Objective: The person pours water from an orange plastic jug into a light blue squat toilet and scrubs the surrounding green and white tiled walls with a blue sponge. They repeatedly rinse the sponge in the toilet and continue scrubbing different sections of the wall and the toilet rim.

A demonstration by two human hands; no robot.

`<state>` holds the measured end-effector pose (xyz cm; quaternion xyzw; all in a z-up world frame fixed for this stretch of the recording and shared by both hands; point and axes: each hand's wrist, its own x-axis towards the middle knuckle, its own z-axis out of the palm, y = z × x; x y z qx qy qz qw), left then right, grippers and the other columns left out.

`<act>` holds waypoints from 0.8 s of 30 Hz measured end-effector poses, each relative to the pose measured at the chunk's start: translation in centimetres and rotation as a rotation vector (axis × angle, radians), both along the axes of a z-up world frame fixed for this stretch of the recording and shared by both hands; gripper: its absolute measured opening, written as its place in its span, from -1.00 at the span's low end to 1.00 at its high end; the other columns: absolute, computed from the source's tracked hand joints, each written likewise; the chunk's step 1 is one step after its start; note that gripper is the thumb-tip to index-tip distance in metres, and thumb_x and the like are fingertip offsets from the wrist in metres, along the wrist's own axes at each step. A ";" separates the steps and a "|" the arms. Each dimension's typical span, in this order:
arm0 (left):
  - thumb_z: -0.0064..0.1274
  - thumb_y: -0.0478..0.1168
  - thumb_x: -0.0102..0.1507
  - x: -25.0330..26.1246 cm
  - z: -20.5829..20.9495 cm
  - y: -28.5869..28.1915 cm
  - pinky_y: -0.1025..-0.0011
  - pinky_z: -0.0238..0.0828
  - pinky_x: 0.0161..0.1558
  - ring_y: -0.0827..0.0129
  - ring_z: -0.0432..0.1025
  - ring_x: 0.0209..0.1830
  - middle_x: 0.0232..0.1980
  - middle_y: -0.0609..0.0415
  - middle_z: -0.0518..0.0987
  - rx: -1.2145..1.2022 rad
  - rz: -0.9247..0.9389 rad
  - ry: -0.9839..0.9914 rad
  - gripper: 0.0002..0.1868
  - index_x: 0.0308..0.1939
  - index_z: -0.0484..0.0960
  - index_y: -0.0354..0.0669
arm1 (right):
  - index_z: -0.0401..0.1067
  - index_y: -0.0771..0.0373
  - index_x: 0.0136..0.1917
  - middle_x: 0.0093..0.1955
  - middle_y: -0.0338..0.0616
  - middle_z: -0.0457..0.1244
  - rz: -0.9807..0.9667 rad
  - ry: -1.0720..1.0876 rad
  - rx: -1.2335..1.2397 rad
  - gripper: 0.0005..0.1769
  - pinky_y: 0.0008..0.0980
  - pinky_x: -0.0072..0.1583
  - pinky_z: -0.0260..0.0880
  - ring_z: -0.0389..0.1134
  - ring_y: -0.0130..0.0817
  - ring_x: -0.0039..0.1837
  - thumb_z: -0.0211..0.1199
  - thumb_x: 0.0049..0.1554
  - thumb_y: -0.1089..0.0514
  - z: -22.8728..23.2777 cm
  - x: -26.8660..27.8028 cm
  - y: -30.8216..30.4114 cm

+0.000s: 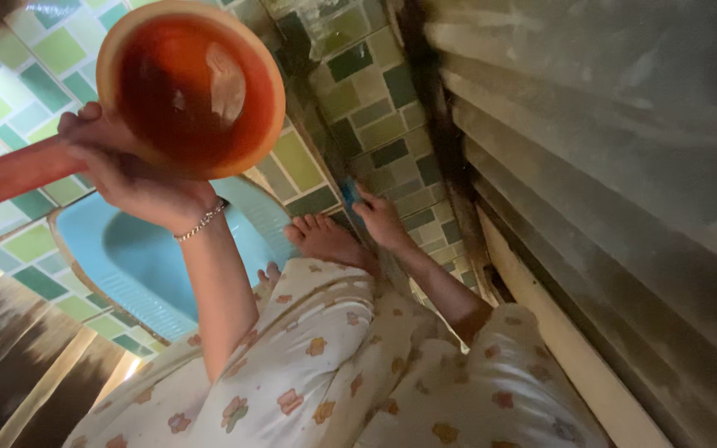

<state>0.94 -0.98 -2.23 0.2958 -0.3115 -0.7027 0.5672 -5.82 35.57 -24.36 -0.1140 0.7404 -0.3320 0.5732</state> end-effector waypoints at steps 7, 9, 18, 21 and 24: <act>-0.14 0.03 0.57 0.2 -0.3 0.0 0.27 0.22 0.36 0.31 0.32 0.28 0.17 0.08 0.41 0.005 -0.004 -0.018 -0.61 0.34 0.31 -0.13 | 0.41 0.47 0.37 0.26 0.24 0.37 -0.126 -0.092 0.081 -0.44 -0.15 0.26 0.32 0.36 -0.01 0.21 0.10 0.30 -0.02 -10.4 -2.5 -7.1; -0.14 0.04 0.57 0.1 -0.3 0.0 0.27 0.21 0.38 0.33 0.32 0.30 0.17 0.12 0.41 -0.014 -0.029 -0.025 -0.62 0.33 0.31 -0.10 | 0.42 0.46 0.36 0.23 0.27 0.35 -0.204 -0.065 0.228 -0.43 -0.12 0.21 0.31 0.33 0.00 0.18 0.12 0.29 -0.04 -11.4 -2.9 -10.0; -0.16 0.04 0.59 1.1 -0.7 -0.6 0.26 0.22 0.35 0.32 0.31 0.27 0.13 0.13 0.38 -0.014 0.002 -0.071 -0.63 0.28 0.32 -0.13 | 0.06 0.09 0.66 0.05 -0.04 0.42 -0.045 0.093 -0.067 -0.36 -0.33 -0.15 0.19 0.07 -0.31 -0.29 0.00 0.35 0.07 4.1 -1.0 -6.0; -0.17 0.04 0.57 1.8 -0.9 -1.2 0.27 0.21 0.34 0.31 0.32 0.25 0.12 0.10 0.40 -0.004 0.043 -0.057 -0.63 0.28 0.33 -0.14 | 0.11 0.19 0.63 0.19 0.01 0.37 -0.067 0.096 -0.109 -0.39 -0.33 0.03 0.21 0.16 -0.28 -0.07 0.01 0.36 0.08 1.2 -0.4 -3.8; -0.17 0.03 0.56 2.0 -1.0 -1.3 0.28 0.21 0.34 0.32 0.32 0.25 0.12 0.11 0.41 -0.009 0.034 -0.014 -0.65 0.25 0.35 -0.12 | 0.18 0.30 0.59 0.36 0.09 0.29 -0.136 0.145 -0.269 -0.44 -0.29 0.26 0.20 0.22 -0.19 0.24 0.02 0.38 0.08 -5.9 -0.3 -5.4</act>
